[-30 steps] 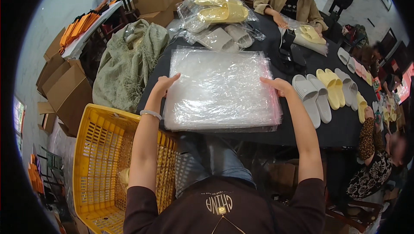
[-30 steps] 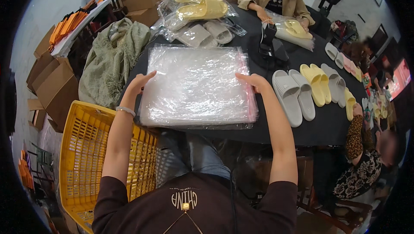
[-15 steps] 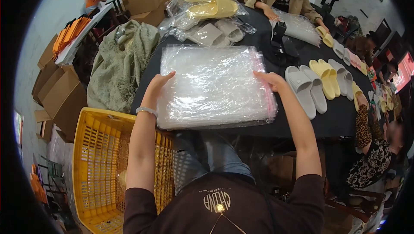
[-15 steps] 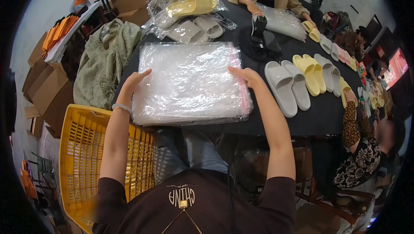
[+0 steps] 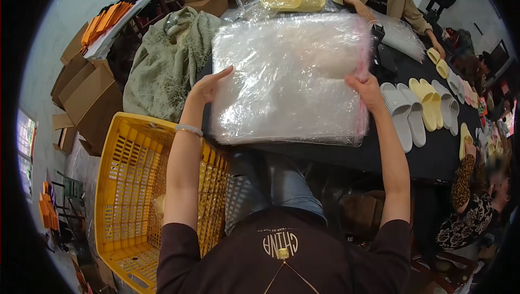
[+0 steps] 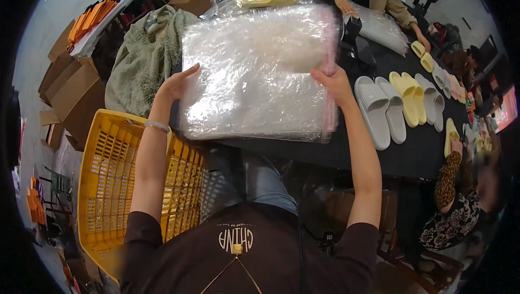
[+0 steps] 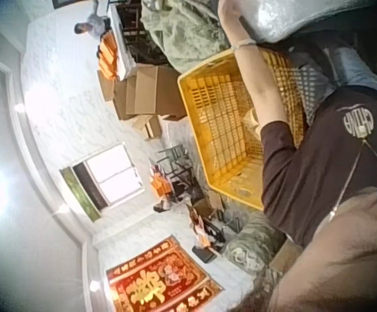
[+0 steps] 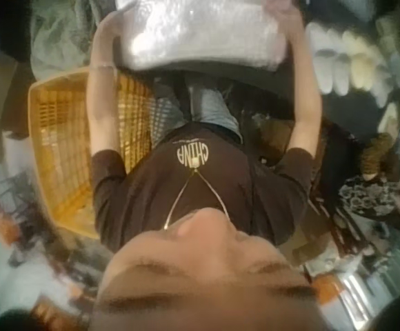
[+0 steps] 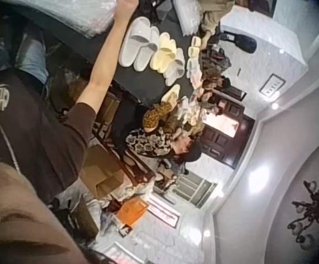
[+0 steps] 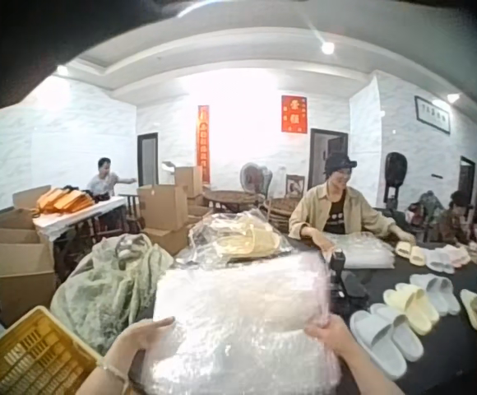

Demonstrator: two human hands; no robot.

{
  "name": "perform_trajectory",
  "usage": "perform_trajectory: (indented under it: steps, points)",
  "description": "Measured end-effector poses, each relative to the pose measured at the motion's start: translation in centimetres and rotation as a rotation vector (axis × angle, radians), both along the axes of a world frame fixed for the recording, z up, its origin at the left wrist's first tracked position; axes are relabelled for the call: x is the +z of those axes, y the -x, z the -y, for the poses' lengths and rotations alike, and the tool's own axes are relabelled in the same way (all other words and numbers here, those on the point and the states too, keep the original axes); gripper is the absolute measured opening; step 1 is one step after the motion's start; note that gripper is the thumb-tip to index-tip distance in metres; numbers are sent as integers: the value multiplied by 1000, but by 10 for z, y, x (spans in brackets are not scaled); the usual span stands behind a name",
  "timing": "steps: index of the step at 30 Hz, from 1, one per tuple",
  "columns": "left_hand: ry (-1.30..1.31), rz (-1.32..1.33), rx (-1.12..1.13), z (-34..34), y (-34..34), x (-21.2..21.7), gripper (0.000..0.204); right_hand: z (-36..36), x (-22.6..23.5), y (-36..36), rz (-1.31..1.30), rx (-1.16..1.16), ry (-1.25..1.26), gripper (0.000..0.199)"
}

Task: The person packs pairs of yellow and white plastic slippers into clear plastic bags. They retrieve slippers from a yellow basket and a large sack, place them on a table, and wrap them in plastic. The person also moves the yellow basket and handles a sack of slippers during the process.

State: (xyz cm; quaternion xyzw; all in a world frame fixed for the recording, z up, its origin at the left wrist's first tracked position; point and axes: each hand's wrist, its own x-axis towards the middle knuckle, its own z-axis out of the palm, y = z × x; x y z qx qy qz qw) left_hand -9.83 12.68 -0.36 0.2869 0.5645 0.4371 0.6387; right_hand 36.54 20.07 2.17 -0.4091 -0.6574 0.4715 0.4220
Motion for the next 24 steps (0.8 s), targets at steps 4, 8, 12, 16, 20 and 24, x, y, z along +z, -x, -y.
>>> perform_trajectory:
  steps: [4, 8, 12, 16, 20, 24]
  points:
    - [-256, 99, 24, 31, -17, 25, 69, 28, 33, 1, -36, -18, -311, 12]
    - [-591, 103, -37, 33, -10, 34, 66, 29, 34, -3, -167, -42, -474, 14]
    - [-838, 106, -20, 11, 16, 56, 54, -6, 5, -53, -142, -11, -433, 19]
    - [-1010, -120, 205, 4, 14, 87, 50, -22, -9, -72, -44, -107, -391, 20]
    - [-847, -221, 284, 25, 16, 40, 49, -3, -48, -66, -75, -129, -297, 21]
    - [-621, -164, 234, 39, 13, -7, 48, 17, -65, -71, -95, -138, -233, 23]
